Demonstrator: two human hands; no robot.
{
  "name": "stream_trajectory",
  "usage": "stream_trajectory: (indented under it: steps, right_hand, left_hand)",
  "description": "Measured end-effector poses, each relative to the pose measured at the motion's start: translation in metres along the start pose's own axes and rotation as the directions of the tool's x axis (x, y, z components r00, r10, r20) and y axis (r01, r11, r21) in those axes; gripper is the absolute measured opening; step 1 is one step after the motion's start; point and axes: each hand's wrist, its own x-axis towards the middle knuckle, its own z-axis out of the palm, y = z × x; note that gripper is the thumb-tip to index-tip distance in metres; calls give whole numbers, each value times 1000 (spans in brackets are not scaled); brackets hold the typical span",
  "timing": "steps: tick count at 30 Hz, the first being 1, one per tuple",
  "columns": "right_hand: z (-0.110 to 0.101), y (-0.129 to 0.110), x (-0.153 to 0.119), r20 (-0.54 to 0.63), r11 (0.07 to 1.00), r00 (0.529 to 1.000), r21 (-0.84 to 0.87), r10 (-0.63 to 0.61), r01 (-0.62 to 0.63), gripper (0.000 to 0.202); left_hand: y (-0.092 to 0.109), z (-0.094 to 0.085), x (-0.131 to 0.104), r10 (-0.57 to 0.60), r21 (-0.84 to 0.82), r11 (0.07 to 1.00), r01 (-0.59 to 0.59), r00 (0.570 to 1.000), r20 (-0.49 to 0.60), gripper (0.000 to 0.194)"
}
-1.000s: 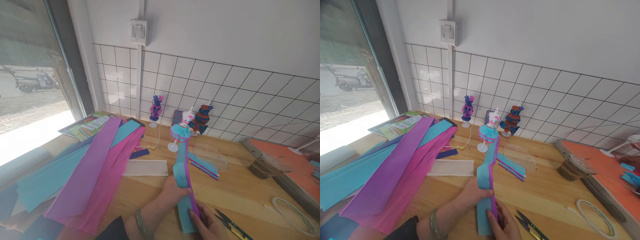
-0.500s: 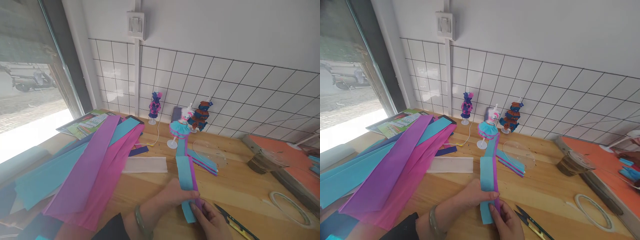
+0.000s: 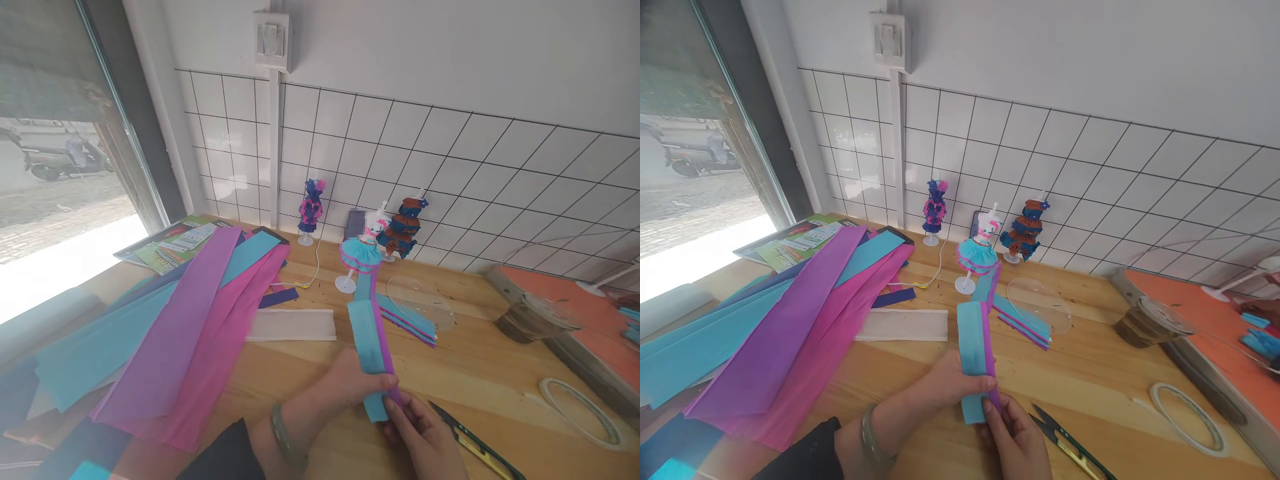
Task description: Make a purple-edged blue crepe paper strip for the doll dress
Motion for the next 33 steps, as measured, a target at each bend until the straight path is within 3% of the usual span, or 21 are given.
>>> stream_trajectory:
  steps: [10, 15, 25, 33]
  right_hand:
    - [0, 3, 0, -43, 999, 999, 48, 20, -18, 46]
    - [-2, 9, 2, 10, 997, 1000, 69, 21, -22, 43]
    - [-1, 13, 1, 12, 991, 999, 129, 37, -38, 39]
    - [0, 14, 1, -12, 996, 1000, 93, 10, -9, 40]
  left_hand:
    - [3, 0, 0, -37, -51, 998, 33, 997, -74, 47]
    - [6, 0, -1, -15, 4, 1000, 15, 992, -122, 44]
    - [3, 2, -2, -19, -79, 997, 11, 993, -112, 40]
    - [5, 2, -3, 24, 5, 1000, -24, 993, -112, 33]
